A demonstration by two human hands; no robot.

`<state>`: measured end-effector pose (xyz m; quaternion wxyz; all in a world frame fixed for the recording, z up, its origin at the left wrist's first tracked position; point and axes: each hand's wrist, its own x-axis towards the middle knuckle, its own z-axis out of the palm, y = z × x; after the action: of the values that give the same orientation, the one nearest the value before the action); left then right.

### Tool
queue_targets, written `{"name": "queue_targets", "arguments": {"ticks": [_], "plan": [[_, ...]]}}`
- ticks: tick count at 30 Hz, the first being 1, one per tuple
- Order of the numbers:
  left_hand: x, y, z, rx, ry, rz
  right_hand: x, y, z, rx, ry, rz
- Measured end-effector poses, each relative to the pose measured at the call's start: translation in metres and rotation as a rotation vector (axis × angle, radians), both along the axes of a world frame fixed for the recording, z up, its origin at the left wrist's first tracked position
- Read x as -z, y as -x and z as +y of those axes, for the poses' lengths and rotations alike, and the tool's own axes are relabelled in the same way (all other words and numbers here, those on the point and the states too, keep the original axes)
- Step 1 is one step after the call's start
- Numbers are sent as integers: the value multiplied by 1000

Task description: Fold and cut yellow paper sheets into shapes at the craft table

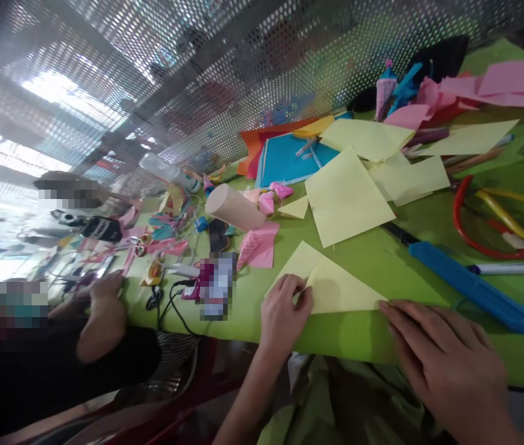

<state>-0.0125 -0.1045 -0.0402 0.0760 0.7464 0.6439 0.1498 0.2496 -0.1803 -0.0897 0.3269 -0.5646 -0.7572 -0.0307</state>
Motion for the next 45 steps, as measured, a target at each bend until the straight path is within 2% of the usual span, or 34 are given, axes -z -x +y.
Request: {"name": "queue_targets", "arguments": {"ticks": [19, 23, 25, 26, 30, 36, 40, 45], "plan": [[0, 0, -1, 16, -2, 11, -10, 2, 4, -6, -11, 0], [1, 0, -4, 20, -92, 21, -11, 3, 4, -4, -19, -8], [3, 0, -3, 68, -185, 65, -10, 3, 3, -7, -8, -7], [4, 0, -3, 133, -207, 86, -9, 3, 3, -7, -3, -6], [2, -1, -3, 428, -93, 128, -11, 4, 2, 0, 13, 1], [-9, -6, -28, 465, 32, 235, -17, 7, 2, 9, 22, -3], [-5, -10, -37, 507, -38, 311, -15, 7, 2, 12, 26, -16], [3, -11, -36, 493, -110, 350, -16, 4, -1, 9, 35, -26]]}}
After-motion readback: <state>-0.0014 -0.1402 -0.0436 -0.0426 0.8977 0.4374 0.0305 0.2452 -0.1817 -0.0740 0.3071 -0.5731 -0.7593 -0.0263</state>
